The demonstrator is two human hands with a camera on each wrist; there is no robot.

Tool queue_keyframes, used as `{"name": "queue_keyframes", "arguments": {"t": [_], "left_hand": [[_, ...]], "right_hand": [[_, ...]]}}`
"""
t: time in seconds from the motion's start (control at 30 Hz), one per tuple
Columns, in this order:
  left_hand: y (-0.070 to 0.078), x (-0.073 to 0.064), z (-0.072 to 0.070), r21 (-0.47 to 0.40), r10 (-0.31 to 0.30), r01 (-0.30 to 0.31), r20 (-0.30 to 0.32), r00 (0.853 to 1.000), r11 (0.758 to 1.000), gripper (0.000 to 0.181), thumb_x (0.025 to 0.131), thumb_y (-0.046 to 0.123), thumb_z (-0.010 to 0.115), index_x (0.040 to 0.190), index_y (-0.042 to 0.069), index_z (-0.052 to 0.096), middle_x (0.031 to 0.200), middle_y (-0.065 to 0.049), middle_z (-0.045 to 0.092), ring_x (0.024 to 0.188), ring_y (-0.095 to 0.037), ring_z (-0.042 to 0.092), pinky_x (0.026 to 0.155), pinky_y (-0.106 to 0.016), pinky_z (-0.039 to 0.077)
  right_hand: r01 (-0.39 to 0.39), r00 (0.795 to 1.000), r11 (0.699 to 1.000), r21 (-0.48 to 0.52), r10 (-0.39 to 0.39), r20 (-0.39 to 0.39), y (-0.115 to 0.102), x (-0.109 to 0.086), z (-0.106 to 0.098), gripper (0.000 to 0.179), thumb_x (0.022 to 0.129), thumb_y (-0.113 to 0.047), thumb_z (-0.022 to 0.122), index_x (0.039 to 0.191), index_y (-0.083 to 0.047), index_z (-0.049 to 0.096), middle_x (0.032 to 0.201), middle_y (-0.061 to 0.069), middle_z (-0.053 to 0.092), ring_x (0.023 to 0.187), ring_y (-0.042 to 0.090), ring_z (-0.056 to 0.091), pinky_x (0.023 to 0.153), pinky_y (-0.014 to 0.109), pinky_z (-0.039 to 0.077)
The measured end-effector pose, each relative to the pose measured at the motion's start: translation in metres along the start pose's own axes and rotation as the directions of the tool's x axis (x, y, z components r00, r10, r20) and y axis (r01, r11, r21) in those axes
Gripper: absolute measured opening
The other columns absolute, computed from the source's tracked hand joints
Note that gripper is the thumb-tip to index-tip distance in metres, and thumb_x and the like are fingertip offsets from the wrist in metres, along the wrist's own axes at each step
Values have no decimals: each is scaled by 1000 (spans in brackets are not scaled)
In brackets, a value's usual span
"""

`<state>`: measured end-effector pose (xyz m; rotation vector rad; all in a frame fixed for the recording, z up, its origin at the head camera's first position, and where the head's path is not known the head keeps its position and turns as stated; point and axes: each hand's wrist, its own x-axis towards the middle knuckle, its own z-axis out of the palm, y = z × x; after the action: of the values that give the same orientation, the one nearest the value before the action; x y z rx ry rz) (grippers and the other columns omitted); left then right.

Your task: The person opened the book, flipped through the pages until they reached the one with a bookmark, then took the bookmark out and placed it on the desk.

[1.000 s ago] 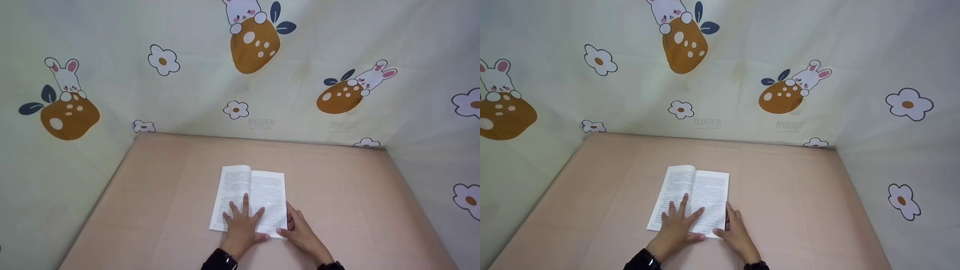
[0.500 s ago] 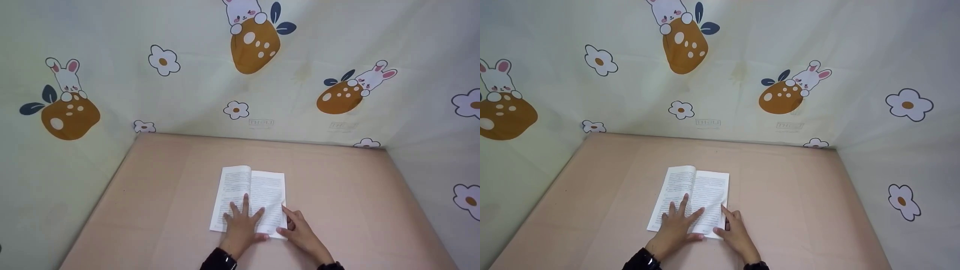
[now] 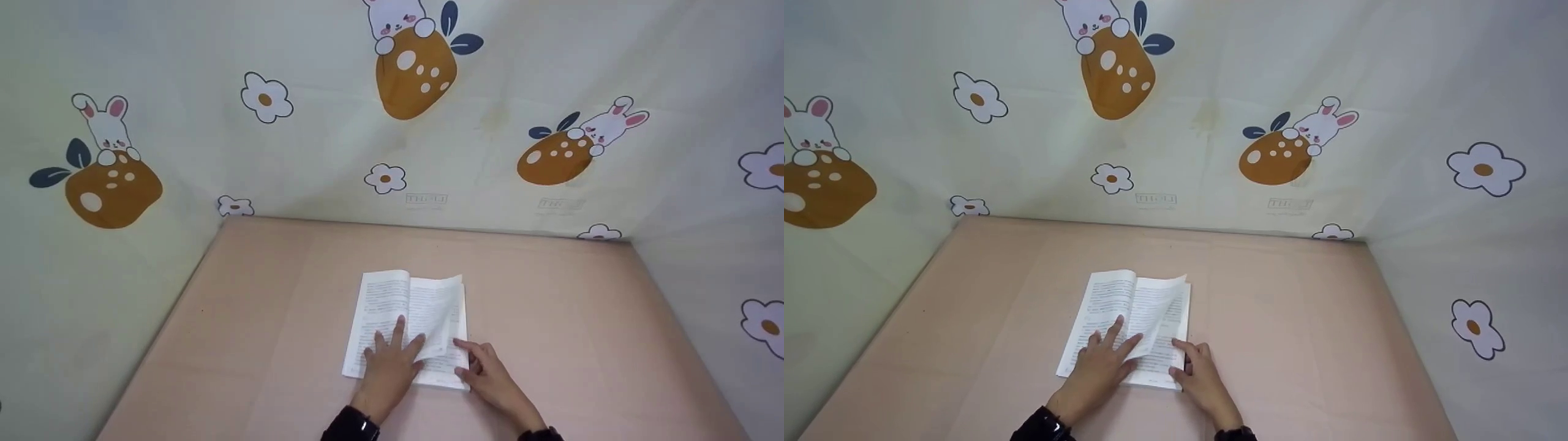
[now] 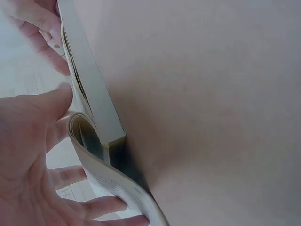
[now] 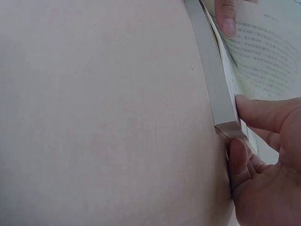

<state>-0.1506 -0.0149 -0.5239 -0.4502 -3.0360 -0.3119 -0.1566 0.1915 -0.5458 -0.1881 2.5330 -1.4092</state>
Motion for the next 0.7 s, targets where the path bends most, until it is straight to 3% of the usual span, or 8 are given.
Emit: {"name": "queue_keyframes", "arguments": {"t": [0.17,0.3,0.4,0.57,0.7], "left_hand": [[-2,5,1,-75,-42,44,18,999,996,53,82,32,67,130,16,52,145,-16,38,100,-41,53,72,-54,50],[-6,6,1,-124,-43,37,-43,998,992,46,82,25,68,119,4,52,139,-20,43,87,-32,54,63,-38,48],[-10,3,1,-167,-61,46,-87,994,985,45,82,20,68,118,-2,51,132,-24,47,87,-32,56,63,-35,49],[-17,1,1,-270,-179,159,-51,983,950,46,86,17,63,121,-10,51,123,-25,51,96,-32,57,72,-37,52],[-19,-1,0,-288,-257,240,-23,966,927,41,85,14,63,116,-13,55,119,-25,52,96,-31,57,69,-36,53]], "right_hand": [[-17,1000,1000,1,17,-2,-2,0,0,52,86,-26,64,132,-8,49,98,8,41,78,14,40,62,17,34],[-31,1000,999,7,31,-2,-3,-1,0,53,86,-28,64,133,-8,48,98,8,41,79,15,39,63,18,33],[-42,999,999,12,42,2,-3,0,-1,55,86,-30,64,134,-8,48,98,8,41,79,15,39,63,19,33],[-55,998,998,15,55,8,-2,2,-1,55,87,-31,63,134,-8,48,98,8,41,79,15,39,64,19,33],[-62,998,998,14,62,2,-1,2,-1,55,86,-33,63,133,-7,49,98,7,42,78,15,40,63,20,33]]}}
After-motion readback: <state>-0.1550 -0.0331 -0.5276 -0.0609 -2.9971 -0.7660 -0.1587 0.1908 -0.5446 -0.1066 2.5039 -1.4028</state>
